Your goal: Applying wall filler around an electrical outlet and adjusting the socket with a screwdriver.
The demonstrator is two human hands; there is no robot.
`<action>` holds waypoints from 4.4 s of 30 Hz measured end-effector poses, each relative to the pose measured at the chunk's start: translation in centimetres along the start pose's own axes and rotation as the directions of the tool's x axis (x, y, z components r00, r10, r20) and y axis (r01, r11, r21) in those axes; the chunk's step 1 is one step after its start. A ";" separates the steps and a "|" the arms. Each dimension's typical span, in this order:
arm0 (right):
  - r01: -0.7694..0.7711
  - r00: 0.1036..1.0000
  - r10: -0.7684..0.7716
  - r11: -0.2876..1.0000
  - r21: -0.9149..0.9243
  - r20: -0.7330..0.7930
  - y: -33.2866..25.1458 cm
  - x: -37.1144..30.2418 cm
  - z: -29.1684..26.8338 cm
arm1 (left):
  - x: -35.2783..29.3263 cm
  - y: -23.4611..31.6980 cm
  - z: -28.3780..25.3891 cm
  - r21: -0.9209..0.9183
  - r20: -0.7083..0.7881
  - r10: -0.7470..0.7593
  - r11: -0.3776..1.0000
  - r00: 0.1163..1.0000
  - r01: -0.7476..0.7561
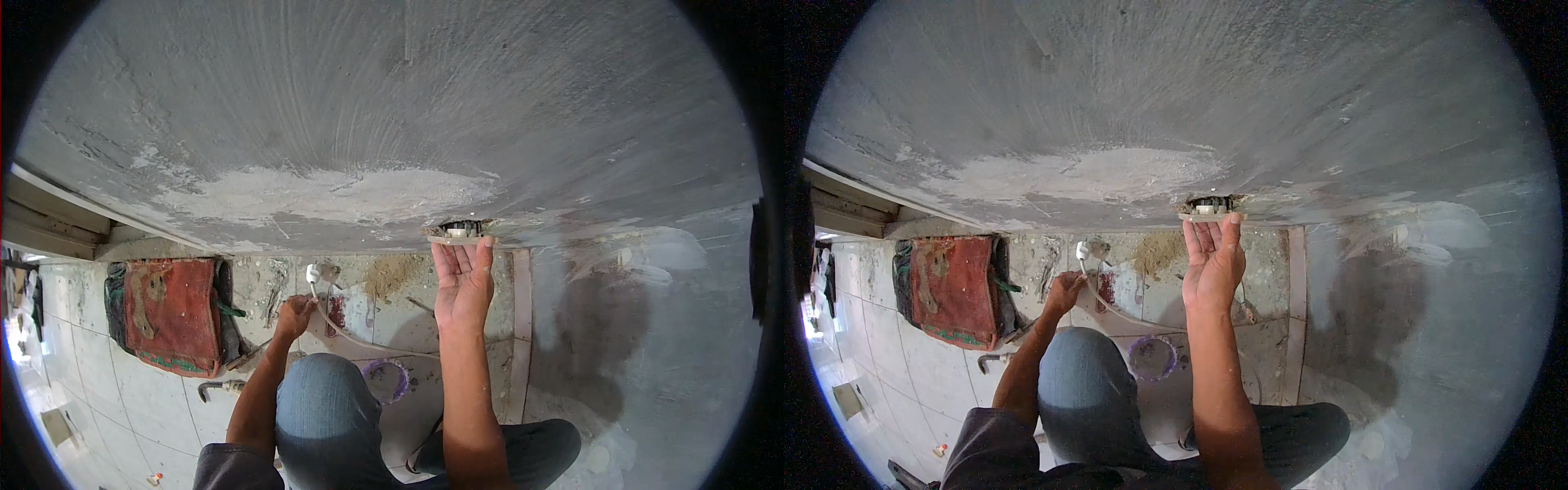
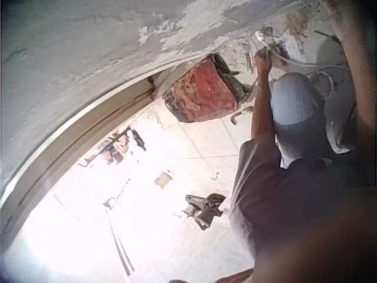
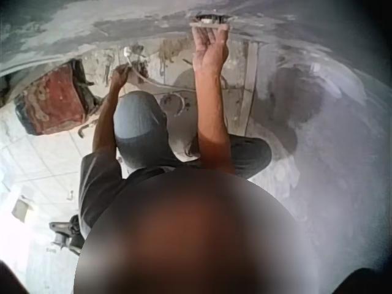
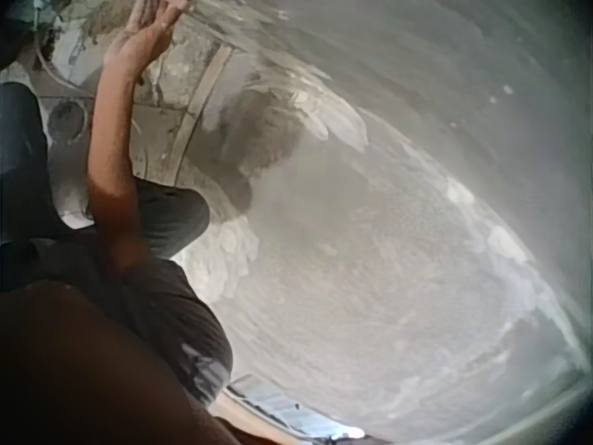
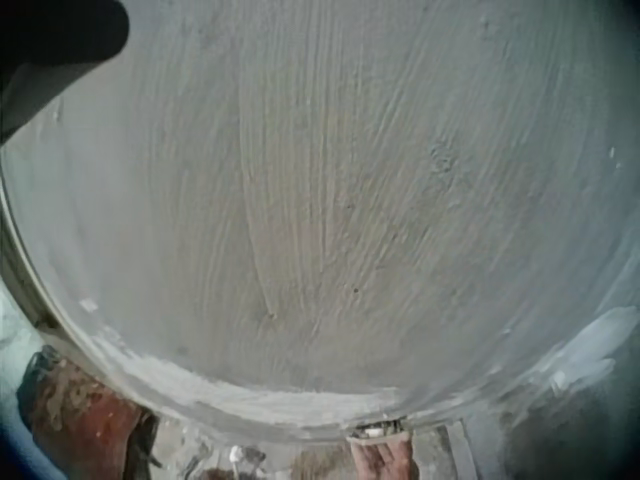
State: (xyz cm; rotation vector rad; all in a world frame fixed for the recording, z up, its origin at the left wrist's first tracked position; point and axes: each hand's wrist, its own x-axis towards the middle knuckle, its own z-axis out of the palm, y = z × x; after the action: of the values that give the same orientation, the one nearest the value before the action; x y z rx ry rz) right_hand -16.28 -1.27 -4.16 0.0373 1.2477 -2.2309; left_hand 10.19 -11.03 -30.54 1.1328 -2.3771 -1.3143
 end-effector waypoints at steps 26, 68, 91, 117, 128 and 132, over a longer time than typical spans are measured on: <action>-0.138 0.985 0.169 0.872 -0.470 0.025 -3.2 1.0 -1.8 | -9.6 6.0 3.9 -0.149 -0.224 -0.140 0.983 0.964 0.108; -0.171 0.980 0.197 0.912 -0.374 0.031 -2.6 0.8 -2.8 | 1.5 27.0 -5.5 0.097 -0.715 0.567 0.659 0.409 -0.746; -0.149 0.982 0.183 0.908 -0.391 0.051 -2.2 0.8 -2.7 | 1.7 27.6 -5.7 0.064 -0.704 0.572 0.642 0.421 -0.764; -0.125 0.982 0.169 0.917 -0.378 0.087 -2.2 0.8 -2.9 | 1.4 26.1 -4.4 -0.142 -0.794 0.411 0.591 0.448 -0.794; -0.112 0.981 0.164 0.918 -0.381 0.106 -2.2 0.9 -2.9 | 1.4 26.3 -4.2 -0.155 -0.823 0.369 0.586 0.433 -0.795; -0.117 0.981 0.166 0.918 -0.379 0.098 -2.1 0.8 -2.9 | 1.4 25.9 -4.4 -0.202 -0.802 0.361 0.585 0.476 -0.785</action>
State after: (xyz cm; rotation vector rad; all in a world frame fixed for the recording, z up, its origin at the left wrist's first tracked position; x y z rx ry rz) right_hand -18.70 1.48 -4.45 -0.1554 1.5237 -1.8124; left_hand -2.24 -6.80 -7.77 0.3682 -1.4163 -0.9411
